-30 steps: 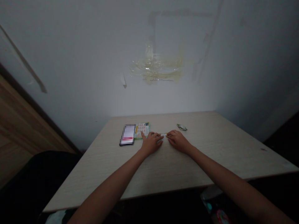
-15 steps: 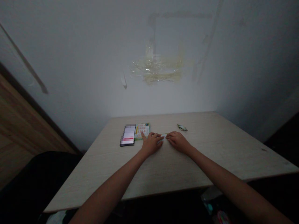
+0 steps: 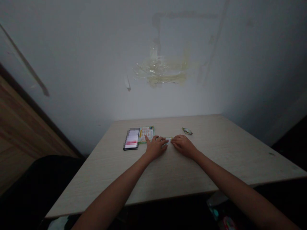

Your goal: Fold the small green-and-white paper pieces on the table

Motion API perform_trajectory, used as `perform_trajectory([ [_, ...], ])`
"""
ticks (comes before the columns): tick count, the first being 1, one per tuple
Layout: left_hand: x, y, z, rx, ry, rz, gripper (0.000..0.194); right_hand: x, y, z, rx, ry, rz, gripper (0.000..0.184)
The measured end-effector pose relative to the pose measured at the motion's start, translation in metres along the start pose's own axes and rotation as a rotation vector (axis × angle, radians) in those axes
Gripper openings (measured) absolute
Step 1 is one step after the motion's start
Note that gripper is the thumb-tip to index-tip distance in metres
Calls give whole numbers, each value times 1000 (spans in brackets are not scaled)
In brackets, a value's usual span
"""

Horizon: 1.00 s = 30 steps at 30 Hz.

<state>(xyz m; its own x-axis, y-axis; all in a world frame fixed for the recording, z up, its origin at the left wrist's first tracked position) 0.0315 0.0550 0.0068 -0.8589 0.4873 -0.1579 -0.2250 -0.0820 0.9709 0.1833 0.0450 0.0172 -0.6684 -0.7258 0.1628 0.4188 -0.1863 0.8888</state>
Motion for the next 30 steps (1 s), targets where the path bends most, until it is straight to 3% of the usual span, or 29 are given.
perform_trajectory([
  [17, 0, 1, 0, 25, -6, 2, 35, -7, 0, 0, 46, -225, -129, 30],
  [30, 0, 0, -1, 11, -21, -33, 35, -16, -3, 2, 16, -245, -129, 29],
])
Point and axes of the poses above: each hand's wrist, its own z-axis towards the middle knuckle, its own y-axis out of the back of the hand, x = y × z, the point moved 7 cm from there along z, towards the middle knuckle, and after that the axes turned 6 degrees about x, right-handed, at the moved point
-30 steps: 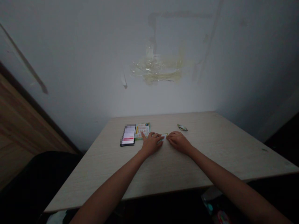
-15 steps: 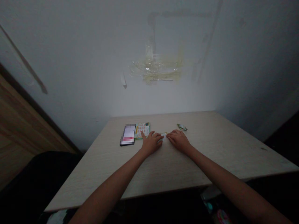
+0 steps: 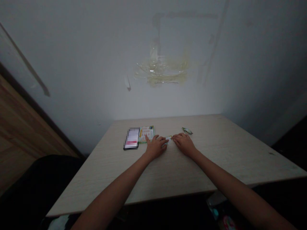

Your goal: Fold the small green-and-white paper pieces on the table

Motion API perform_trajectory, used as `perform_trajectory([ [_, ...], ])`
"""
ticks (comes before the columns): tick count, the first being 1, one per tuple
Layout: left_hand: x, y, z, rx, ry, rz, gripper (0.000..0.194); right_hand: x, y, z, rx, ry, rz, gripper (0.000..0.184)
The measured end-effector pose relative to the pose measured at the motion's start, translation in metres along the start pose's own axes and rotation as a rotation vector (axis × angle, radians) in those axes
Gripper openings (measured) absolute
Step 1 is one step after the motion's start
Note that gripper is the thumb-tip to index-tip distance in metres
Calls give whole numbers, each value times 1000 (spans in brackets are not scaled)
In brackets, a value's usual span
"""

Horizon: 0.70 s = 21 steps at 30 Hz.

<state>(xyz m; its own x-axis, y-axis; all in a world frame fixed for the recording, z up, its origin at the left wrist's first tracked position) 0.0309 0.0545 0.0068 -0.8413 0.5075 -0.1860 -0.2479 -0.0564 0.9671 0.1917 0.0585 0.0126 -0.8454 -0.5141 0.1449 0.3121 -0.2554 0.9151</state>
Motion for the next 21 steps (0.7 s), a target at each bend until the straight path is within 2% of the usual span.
perform_trajectory([
  [8, 0, 0, -1, -9, 16, -4, 34, -4, 2, -1, -53, 52, 47, 28],
  [21, 0, -1, 1, -9, 6, 26, 35, 0, -4, 1, 29, 117, 78, 29],
])
Point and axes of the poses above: each hand's wrist, its own z-axis towards the middle knuckle, its own y-axis out of the back of the hand, x = y × z, the point moved 7 cm from there along z, towards the middle knuckle, and after that the axes turned 6 degrees about x, right-handed, at the moved point
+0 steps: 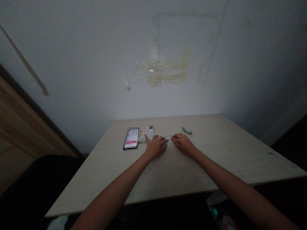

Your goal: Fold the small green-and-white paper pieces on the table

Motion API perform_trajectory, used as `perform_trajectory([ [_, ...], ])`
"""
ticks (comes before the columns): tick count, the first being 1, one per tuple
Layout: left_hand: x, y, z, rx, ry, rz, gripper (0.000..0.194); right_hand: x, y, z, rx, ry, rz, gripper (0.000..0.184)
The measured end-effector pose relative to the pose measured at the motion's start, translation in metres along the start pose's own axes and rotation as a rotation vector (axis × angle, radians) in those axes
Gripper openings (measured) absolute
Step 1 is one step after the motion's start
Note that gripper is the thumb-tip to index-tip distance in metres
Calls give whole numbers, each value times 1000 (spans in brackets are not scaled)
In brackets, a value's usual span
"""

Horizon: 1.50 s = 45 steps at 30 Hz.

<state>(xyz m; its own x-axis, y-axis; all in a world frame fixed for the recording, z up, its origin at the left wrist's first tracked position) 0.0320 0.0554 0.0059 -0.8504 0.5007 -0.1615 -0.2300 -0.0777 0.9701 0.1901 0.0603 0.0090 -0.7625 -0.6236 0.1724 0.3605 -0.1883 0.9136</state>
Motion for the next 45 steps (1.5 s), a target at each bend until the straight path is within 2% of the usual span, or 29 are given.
perform_trajectory([
  [17, -2, 3, -1, -4, -3, 46, 36, 6, 0, 1, 36, 55, 1, 26],
  [24, -2, 5, -2, 17, 21, 22, 36, 4, 8, -3, -59, 10, 84, 30],
  [30, -1, 3, -2, 20, 17, 32, 36, 7, 7, -3, -47, 46, 84, 28],
  [45, 1, 1, 2, 34, -10, 13, 37, 2, 1, 2, 3, -88, -36, 34],
])
Point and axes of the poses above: each hand's wrist, its own z-axis towards the middle knuckle, its own y-axis out of the back of the hand, x = y × z, the point moved 7 cm from there along z, towards the middle knuckle, and after that the axes turned 6 degrees about x, right-handed, at the moved point
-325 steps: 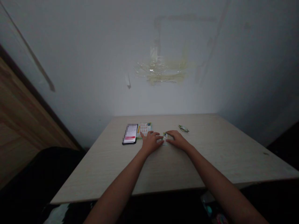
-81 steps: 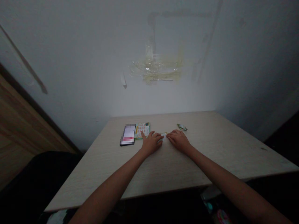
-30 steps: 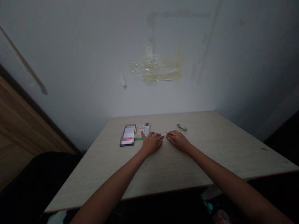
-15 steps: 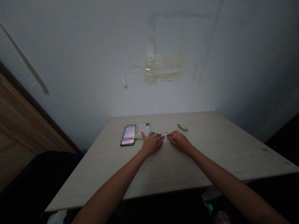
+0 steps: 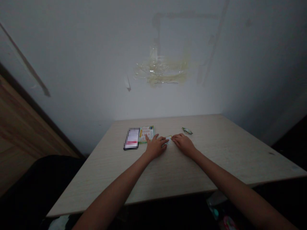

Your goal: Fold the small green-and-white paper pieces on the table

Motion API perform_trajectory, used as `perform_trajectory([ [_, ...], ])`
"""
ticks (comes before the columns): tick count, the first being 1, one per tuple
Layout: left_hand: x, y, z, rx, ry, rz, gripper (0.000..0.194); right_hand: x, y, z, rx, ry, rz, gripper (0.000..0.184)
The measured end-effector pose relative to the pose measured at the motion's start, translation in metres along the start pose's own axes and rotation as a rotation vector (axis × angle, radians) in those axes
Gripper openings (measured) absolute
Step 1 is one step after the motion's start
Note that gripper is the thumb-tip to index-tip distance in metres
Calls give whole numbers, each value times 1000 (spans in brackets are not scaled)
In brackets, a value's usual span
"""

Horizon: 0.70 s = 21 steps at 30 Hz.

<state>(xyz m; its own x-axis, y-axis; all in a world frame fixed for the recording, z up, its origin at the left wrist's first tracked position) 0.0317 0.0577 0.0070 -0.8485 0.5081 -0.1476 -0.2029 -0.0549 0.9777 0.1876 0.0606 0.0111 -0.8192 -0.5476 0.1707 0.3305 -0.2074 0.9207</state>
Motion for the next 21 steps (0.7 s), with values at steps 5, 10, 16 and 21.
perform_trajectory([
  [5, 0, -1, 0, 2, -5, -11, 37, -4, -3, 1, 50, -62, -33, 35],
  [10, 0, -2, 0, -14, -14, -18, 37, -4, -2, 1, 49, -100, -66, 37],
  [16, 1, -3, -1, -33, 1, -35, 37, -4, -3, 2, 44, -97, -72, 36],
  [21, 1, -3, -3, -48, -18, -79, 37, -6, -3, 1, 26, -73, -51, 34],
])
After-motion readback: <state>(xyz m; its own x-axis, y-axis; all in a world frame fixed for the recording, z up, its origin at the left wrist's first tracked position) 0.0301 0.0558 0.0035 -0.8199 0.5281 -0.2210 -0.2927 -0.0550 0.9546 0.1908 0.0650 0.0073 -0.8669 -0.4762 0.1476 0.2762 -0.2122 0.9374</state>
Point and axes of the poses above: each hand's wrist, its own z-axis towards the middle knuckle, its own y-axis out of the back of the hand, x = y × z, the point moved 7 cm from there along z, towards the middle knuckle, and after that the axes turned 6 degrees about x, right-handed, at the moved point
